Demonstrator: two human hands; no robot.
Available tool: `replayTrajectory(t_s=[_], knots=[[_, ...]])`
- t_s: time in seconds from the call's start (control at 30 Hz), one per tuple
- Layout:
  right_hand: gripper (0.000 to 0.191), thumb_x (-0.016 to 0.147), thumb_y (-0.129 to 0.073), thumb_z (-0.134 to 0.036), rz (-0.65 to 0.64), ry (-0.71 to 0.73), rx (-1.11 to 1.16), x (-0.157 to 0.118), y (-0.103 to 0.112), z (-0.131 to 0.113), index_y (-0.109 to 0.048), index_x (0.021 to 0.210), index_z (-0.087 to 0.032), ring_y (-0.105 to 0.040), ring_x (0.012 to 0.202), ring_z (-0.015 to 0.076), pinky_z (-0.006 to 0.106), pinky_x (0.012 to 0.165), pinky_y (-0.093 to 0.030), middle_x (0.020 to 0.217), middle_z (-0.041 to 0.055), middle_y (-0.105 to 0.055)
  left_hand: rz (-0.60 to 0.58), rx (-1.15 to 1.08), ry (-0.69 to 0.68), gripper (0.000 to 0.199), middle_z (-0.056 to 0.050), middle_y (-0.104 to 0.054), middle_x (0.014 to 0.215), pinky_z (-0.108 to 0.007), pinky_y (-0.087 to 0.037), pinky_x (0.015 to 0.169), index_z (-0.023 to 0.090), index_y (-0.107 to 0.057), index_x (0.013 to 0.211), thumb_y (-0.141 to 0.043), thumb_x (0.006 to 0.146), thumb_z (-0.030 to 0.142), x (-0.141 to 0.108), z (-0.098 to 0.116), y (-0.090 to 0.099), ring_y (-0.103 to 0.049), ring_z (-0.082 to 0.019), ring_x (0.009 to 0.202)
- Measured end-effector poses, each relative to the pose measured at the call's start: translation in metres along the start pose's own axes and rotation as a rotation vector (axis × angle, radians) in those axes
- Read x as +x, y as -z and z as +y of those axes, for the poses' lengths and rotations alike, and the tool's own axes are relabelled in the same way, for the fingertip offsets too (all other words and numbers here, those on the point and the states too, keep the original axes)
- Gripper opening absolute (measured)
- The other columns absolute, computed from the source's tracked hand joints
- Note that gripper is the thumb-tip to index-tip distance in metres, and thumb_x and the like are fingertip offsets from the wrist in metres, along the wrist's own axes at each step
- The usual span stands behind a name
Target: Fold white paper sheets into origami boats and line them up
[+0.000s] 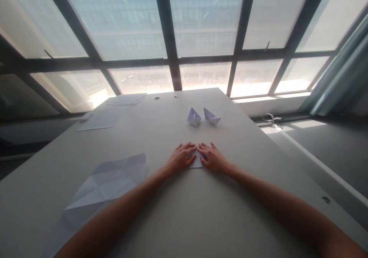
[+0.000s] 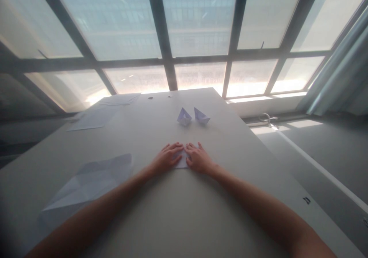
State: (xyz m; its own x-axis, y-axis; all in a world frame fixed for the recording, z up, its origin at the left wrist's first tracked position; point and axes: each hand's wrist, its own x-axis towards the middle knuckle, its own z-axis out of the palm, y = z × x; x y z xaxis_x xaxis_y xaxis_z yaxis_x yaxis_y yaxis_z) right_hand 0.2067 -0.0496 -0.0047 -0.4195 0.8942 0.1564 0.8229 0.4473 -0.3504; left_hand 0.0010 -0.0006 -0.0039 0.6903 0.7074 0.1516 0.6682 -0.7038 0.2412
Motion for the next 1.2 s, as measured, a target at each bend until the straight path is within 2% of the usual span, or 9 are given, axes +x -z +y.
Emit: replayTrajectory(t_s=[0.1, 0.23, 0.37, 0.47, 0.57, 0.73, 0.93, 1.07, 1.2], knots=[[0.056, 0.091, -0.041, -0.024, 0.030, -0.003, -0.005, 0.000, -0.002, -0.002, -0.041, 0.146, -0.011, -0.032, 0.142, 0.0206, 0.044, 0.119, -0.009, 0.150, 0.0132, -0.041, -0.013, 0.017, -0.019, 0.050, -0.003, -0.041, 0.151, -0.044, -0.016, 0.120, 0.028, -0.041, 0.146, -0.043, 0.096, 0.037, -0.001, -0.001, -0.002, -0.030, -0.021, 0.143], [0.060, 0.096, -0.036, -0.033, 0.019, -0.034, -0.045, 0.000, -0.008, -0.002, -0.030, 0.151, -0.009, -0.023, 0.145, 0.0219, 0.044, 0.119, -0.010, 0.155, 0.0135, -0.032, -0.087, 0.069, -0.044, 0.058, -0.002, -0.026, 0.159, -0.046, -0.011, 0.120, 0.025, -0.022, 0.154, -0.032, 0.100, 0.044, 0.000, -0.002, -0.007, -0.015, -0.021, 0.148], [0.065, 0.098, -0.032, -0.043, -0.006, -0.058, -0.093, 0.000, -0.011, 0.000, -0.024, 0.153, -0.009, -0.018, 0.147, 0.0228, 0.046, 0.119, -0.009, 0.157, 0.0134, -0.026, -0.119, 0.100, -0.047, 0.062, -0.002, -0.019, 0.160, -0.046, -0.008, 0.120, 0.024, -0.015, 0.156, -0.026, 0.101, 0.050, 0.001, -0.002, -0.009, -0.010, -0.021, 0.149], [0.067, 0.099, -0.029, -0.047, -0.010, -0.049, -0.107, 0.000, -0.011, 0.000, -0.024, 0.153, -0.008, -0.017, 0.147, 0.0229, 0.046, 0.119, -0.009, 0.157, 0.0131, -0.026, -0.128, 0.113, -0.052, 0.063, -0.002, -0.017, 0.161, -0.045, -0.007, 0.120, 0.023, -0.013, 0.156, -0.024, 0.101, 0.052, 0.001, -0.002, -0.008, -0.009, -0.021, 0.149], [0.065, 0.098, -0.030, -0.042, 0.000, -0.069, -0.140, -0.001, -0.010, -0.004, -0.026, 0.152, -0.006, -0.020, 0.146, 0.0235, 0.044, 0.119, -0.011, 0.157, 0.0149, -0.027, -0.135, 0.130, -0.049, 0.064, -0.004, -0.015, 0.161, -0.045, -0.006, 0.120, 0.021, -0.014, 0.156, -0.023, 0.101, 0.051, 0.001, -0.001, -0.007, -0.008, -0.021, 0.149], [0.064, 0.096, -0.033, -0.037, 0.048, -0.211, -0.212, -0.004, -0.009, -0.011, -0.034, 0.147, 0.002, -0.024, 0.145, 0.0286, 0.043, 0.118, -0.011, 0.153, 0.0233, -0.030, -0.139, 0.144, -0.040, 0.062, -0.006, -0.015, 0.161, -0.045, -0.007, 0.120, 0.019, -0.019, 0.155, -0.022, 0.101, 0.050, 0.001, 0.000, -0.006, -0.009, -0.021, 0.149], [0.073, 0.094, -0.036, -0.041, 0.071, -0.335, -0.219, -0.005, -0.011, -0.012, -0.030, 0.144, 0.012, -0.022, 0.144, 0.0341, 0.046, 0.117, -0.012, 0.151, 0.0314, -0.028, -0.127, 0.104, -0.036, 0.061, -0.006, -0.017, 0.161, -0.046, -0.008, 0.119, 0.021, -0.022, 0.154, -0.026, 0.101, 0.050, 0.000, -0.001, -0.004, -0.011, -0.022, 0.149], [0.071, 0.095, -0.033, -0.040, 0.070, -0.312, -0.195, -0.005, -0.013, -0.008, -0.030, 0.144, 0.011, -0.019, 0.145, 0.0341, 0.047, 0.118, -0.012, 0.153, 0.0300, -0.025, -0.135, 0.083, -0.069, 0.054, 0.001, -0.022, 0.160, -0.048, -0.007, 0.119, 0.032, -0.026, 0.153, -0.026, 0.102, 0.048, 0.000, 0.001, -0.002, -0.009, -0.022, 0.149], [0.064, 0.096, -0.032, -0.036, 0.030, -0.131, -0.142, -0.003, -0.012, -0.003, -0.030, 0.149, 0.001, -0.018, 0.147, 0.0275, 0.045, 0.119, -0.010, 0.156, 0.0200, -0.026, -0.130, 0.067, -0.091, 0.055, 0.002, -0.024, 0.159, -0.050, -0.006, 0.119, 0.034, -0.020, 0.154, -0.025, 0.102, 0.049, 0.000, 0.003, -0.001, -0.011, -0.023, 0.149]])
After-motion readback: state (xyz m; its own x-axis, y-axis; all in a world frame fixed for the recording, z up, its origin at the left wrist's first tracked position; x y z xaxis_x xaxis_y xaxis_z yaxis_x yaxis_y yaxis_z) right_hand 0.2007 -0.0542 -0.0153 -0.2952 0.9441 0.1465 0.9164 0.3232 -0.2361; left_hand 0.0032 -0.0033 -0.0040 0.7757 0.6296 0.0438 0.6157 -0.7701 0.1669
